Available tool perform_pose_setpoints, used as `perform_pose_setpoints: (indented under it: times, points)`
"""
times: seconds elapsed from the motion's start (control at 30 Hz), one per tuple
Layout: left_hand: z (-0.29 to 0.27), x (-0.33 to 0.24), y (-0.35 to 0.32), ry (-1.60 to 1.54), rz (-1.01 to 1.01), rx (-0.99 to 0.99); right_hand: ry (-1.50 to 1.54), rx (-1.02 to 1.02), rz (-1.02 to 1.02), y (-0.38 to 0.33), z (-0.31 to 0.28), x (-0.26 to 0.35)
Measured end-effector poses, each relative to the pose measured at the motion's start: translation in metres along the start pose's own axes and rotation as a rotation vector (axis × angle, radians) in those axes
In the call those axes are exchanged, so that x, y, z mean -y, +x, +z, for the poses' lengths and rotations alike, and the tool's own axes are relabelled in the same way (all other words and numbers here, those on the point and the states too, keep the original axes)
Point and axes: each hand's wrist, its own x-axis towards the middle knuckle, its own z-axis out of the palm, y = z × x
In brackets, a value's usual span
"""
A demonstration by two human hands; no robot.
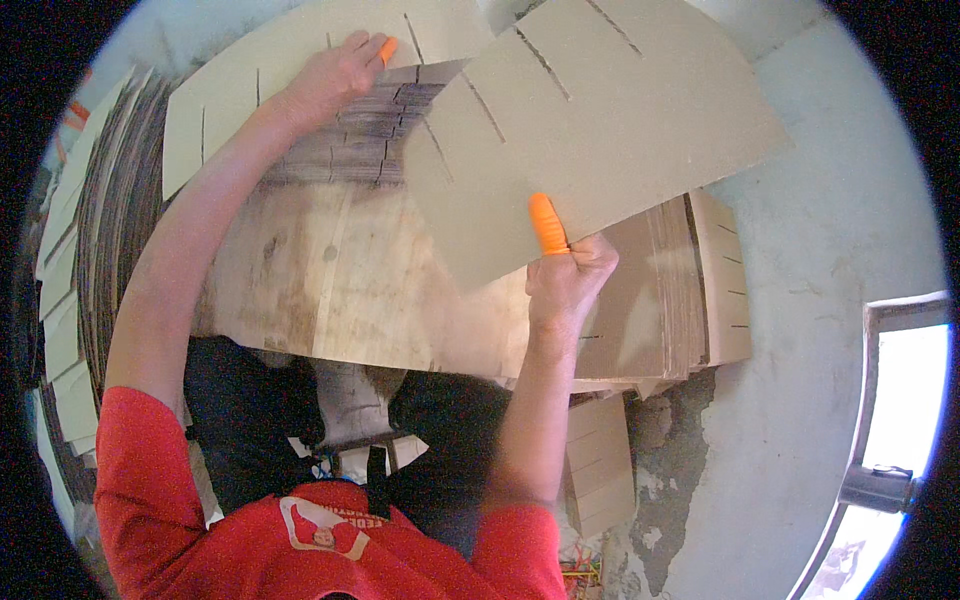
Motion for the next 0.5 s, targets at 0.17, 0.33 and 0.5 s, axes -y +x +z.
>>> perform_pose_setpoints:
  times: [0.17, 0.33, 0.5]
  points:
    - [-0.007, -0.028, -0.016, -0.024, 0.078, 0.021, 0.001, 0.019, -0.042, -0.005, -0.001, -0.015]
    - [-0.012, -0.053, -0.031, -0.046, 0.060, 0.079, -0.072, 0.017, -0.123, -0.003, 0.003, -0.034]
    - [-0.012, -0.055, -0.043, -0.061, 0.023, 0.036, -0.065, 0.015, -0.104, -0.005, 0.002, -0.033]
